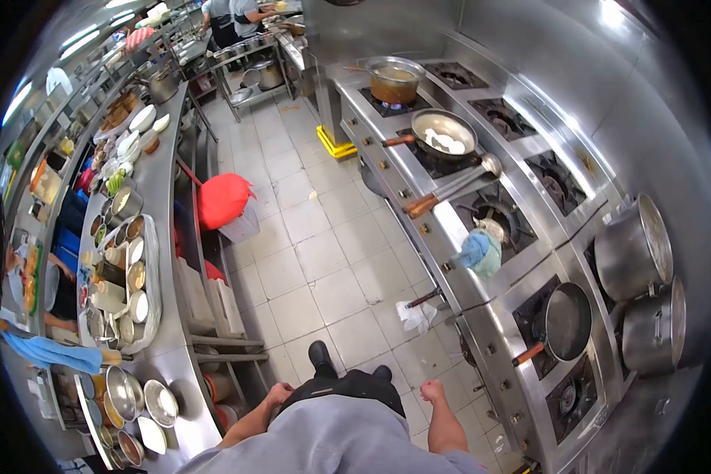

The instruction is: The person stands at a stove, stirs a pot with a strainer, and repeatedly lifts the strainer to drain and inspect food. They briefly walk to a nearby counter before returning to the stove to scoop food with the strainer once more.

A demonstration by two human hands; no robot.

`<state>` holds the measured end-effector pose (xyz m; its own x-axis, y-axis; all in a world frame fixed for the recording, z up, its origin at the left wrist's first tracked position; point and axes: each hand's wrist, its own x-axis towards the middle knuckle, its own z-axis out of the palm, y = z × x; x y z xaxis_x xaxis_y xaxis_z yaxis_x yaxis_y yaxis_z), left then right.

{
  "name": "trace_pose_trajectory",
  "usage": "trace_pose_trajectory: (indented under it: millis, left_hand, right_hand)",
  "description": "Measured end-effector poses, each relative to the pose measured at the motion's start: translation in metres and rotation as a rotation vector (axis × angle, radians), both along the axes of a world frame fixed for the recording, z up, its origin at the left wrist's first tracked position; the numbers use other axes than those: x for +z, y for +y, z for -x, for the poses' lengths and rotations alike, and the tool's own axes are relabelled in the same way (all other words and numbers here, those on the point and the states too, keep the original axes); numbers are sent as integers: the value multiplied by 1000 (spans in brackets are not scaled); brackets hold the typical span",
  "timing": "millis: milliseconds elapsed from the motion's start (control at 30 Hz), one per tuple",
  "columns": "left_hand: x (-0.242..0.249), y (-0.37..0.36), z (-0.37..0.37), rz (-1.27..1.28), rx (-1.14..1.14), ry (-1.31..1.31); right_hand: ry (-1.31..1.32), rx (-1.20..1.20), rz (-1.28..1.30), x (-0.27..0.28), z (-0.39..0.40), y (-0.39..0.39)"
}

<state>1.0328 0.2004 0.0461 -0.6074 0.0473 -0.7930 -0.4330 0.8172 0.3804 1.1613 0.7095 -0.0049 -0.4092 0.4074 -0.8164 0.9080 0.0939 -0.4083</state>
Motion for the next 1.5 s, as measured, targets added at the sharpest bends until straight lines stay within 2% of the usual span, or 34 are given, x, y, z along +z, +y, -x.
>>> trace_pose_trajectory:
  millis: [67, 167, 267, 300, 367, 467, 533, 600, 633, 733, 767, 867, 967, 1067, 1100, 1200, 1233, 1333, 1367, 1400, 1467, 1500]
  left_hand:
    - [-15, -16, 13, -47, 66, 47]
    - [-12, -37, 42, -58, 119, 103]
    - [-39, -67, 67, -41, 122, 130]
    - [-48, -78, 75, -46, 138, 124]
    - [-62, -101, 87, -51, 166, 106]
    - [-66, -130, 103, -26, 159, 116]
    - [-68, -145, 113, -19, 179, 122]
    - [-64, -156, 119, -19, 195, 110]
    - [-53, -159, 124, 8, 190, 107]
    - [-92, -185, 128, -17, 123, 82]
    - [-133, -200, 127, -34, -55, 159]
    - [-125, -185, 146, -82, 313, -34]
    - [-96, -163, 179, -103, 296, -54]
    - [-96, -154, 213, -170, 244, 10]
    - [-96, -151, 227, -195, 219, 46]
    - [-93, -146, 271, -202, 370, -17]
    - [-79, -142, 286, -210, 315, 21]
    - [-47, -137, 340, -334, 487, -28]
    - [-38, -135, 359, -341, 449, 14]
    - [-30, -129, 379, -336, 512, 4]
    - [-15, -125, 411, -315, 642, -26]
    - [-17, -126, 427, -312, 628, -33]
  right_hand:
    - [-13, 35, 0, 7, 28, -19]
    - [-25, 95, 33, -1, 67, -47]
    - [-51, 133, 188, -13, 108, -73]
    - [-91, 180, 198, -5, 121, -87]
    - [-176, 269, 224, 51, 161, -132]
    - [-369, 420, 386, 104, 207, -177]
    - [-267, 329, 470, 79, 216, -184]
    - [-198, 287, 483, 79, 230, -187]
    - [-257, 308, 515, 85, 239, -186]
    - [-344, 327, 542, 109, 260, -194]
    - [-372, 309, 564, 106, 263, -194]
    - [-371, 268, 593, 97, 277, -194]
    - [-359, 204, 646, 96, 301, -189]
    - [-326, 183, 462, 47, 329, -176]
    - [-237, 127, 403, 46, 343, -175]
    - [-119, 164, 279, 12, 385, -163]
    - [-141, 245, 229, 13, 408, -162]
    - [16, 226, 267, 20, 492, -154]
    - [101, 195, 290, 18, 528, -147]
    - [180, 164, 314, 20, 564, -141]
    - [418, 36, 405, 61, 643, -134]
    - [538, 15, 466, 69, 683, -126]
